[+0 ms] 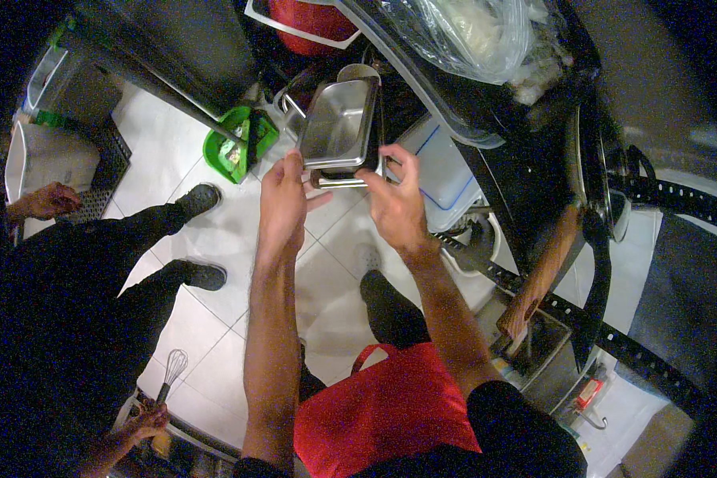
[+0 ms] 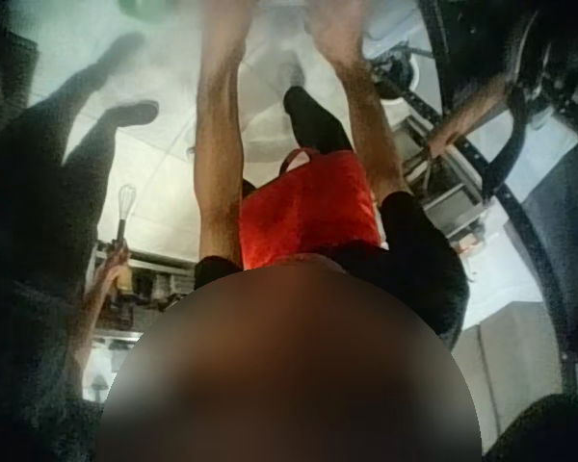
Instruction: The person scoops rice into a bowl, then uses tongs to add fried chicken and noodles from a deep fryer. They add lettuce and a dark sauce to the bowl, completing the dish assembly.
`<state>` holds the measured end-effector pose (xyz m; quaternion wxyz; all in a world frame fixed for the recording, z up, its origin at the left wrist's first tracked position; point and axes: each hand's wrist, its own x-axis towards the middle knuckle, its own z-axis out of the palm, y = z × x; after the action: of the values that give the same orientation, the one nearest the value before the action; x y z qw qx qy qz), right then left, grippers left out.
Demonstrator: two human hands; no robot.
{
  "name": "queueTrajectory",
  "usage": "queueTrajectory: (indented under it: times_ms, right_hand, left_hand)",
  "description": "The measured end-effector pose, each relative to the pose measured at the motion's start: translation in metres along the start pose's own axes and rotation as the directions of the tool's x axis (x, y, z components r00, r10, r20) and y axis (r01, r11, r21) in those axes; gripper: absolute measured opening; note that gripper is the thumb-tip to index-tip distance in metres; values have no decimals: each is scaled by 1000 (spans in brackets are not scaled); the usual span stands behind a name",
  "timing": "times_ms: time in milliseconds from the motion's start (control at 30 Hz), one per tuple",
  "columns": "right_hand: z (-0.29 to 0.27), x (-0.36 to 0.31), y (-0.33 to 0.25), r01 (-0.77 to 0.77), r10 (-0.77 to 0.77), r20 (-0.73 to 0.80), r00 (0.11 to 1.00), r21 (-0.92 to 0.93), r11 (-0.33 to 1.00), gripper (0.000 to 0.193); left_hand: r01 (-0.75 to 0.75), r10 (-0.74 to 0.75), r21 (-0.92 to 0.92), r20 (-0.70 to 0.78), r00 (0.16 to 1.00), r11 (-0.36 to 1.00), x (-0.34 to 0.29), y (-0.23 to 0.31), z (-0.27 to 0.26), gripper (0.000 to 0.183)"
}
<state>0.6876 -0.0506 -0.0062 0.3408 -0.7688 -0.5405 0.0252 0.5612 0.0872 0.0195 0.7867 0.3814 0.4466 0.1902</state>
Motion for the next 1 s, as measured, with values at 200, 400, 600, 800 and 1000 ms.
queueTrajectory:
  times_ms: [200,400,600,800,1000]
  right_hand:
    - [8,-8,6,30,-21,-87,996,112,993,37]
    - [2,43,64,-154,575,-210,791,841,518,50]
    - [29,139,188,114,928,192,319,964,-239,37]
    - [53,149,284,84,923,296,248,942,-325,35]
    - [74,155,341,147,831,380,406,871,-469,52]
  left_hand:
    - [42,-42,2,28,999,999,12,-4,0,36]
    - [-121,150,278,-85,985,953,65,-12,20,39]
    - [-375,580,563,-241,779,737,72,-21,55,37]
    - [-269,536,788,-90,839,554,80,-2,58,34]
    - [-145,543,935,-57,838,323,83,15,69,34]
